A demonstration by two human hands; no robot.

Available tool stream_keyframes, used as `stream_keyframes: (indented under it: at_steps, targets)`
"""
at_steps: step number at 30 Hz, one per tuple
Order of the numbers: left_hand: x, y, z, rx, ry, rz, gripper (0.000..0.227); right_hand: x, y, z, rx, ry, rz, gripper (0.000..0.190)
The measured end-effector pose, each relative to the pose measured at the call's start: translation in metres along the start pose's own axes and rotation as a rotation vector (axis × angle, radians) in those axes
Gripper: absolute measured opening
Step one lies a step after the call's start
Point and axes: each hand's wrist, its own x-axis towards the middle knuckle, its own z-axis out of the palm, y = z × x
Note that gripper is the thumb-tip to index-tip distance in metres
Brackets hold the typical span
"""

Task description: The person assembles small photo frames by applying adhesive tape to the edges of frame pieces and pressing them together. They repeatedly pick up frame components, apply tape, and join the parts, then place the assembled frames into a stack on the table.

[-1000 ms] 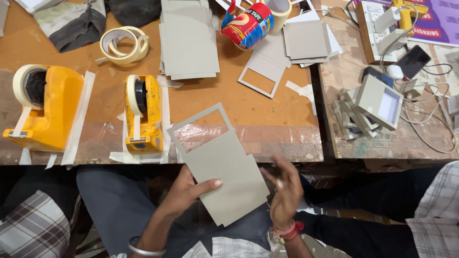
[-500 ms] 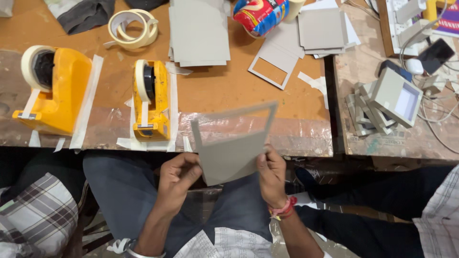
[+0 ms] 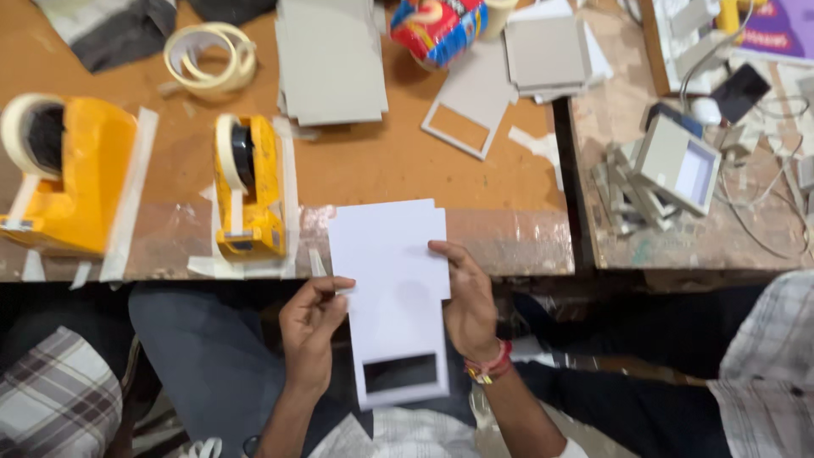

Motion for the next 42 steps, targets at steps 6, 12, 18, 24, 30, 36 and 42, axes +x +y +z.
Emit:
stream_keyframes:
  at_steps: [6, 12, 18, 24, 30, 36, 42]
  targets:
    - [-0.003, 0.002, 0.013, 0.351, 0.133, 0.078, 0.040, 0.000, 0.008, 0.014, -0.279, 0.010, -0.122, 0.071]
    - [-0.028, 0.021, 0.044, 0.828, 0.293, 0.448, 0.030, -0.016, 0.017, 0.034, -0.923, 0.138, -0.349, 0.059]
    - [-0.033, 0.027, 0.033, 0.726, 0.158, 0.333, 0.027, -0.012, -0.005, 0.030, -0.747, -0.033, -0.337, 0.066]
    - [-0.023, 0.025, 0.017, 0.440, -0.117, -0.071, 0.030, 0.014, -0.042, 0.020, -0.910, -0.066, -0.247, 0.042]
    - [-0.022, 0.027, 0.015, 0.582, -0.140, -0.068, 0.067, 0.017, -0.041, 0.020, -0.885, -0.170, -0.093, 0.030]
    - [-0.010, 0.029, 0.013, 0.629, -0.127, 0.416, 0.037, 0.017, -0.012, 0.007, -0.837, -0.293, -0.185, 0.009]
    - [-0.013, 0.023, 0.008, 0.670, -0.121, 0.360, 0.036, 0.006, 0.002, 0.001, -0.823, -0.258, -0.300, 0.013]
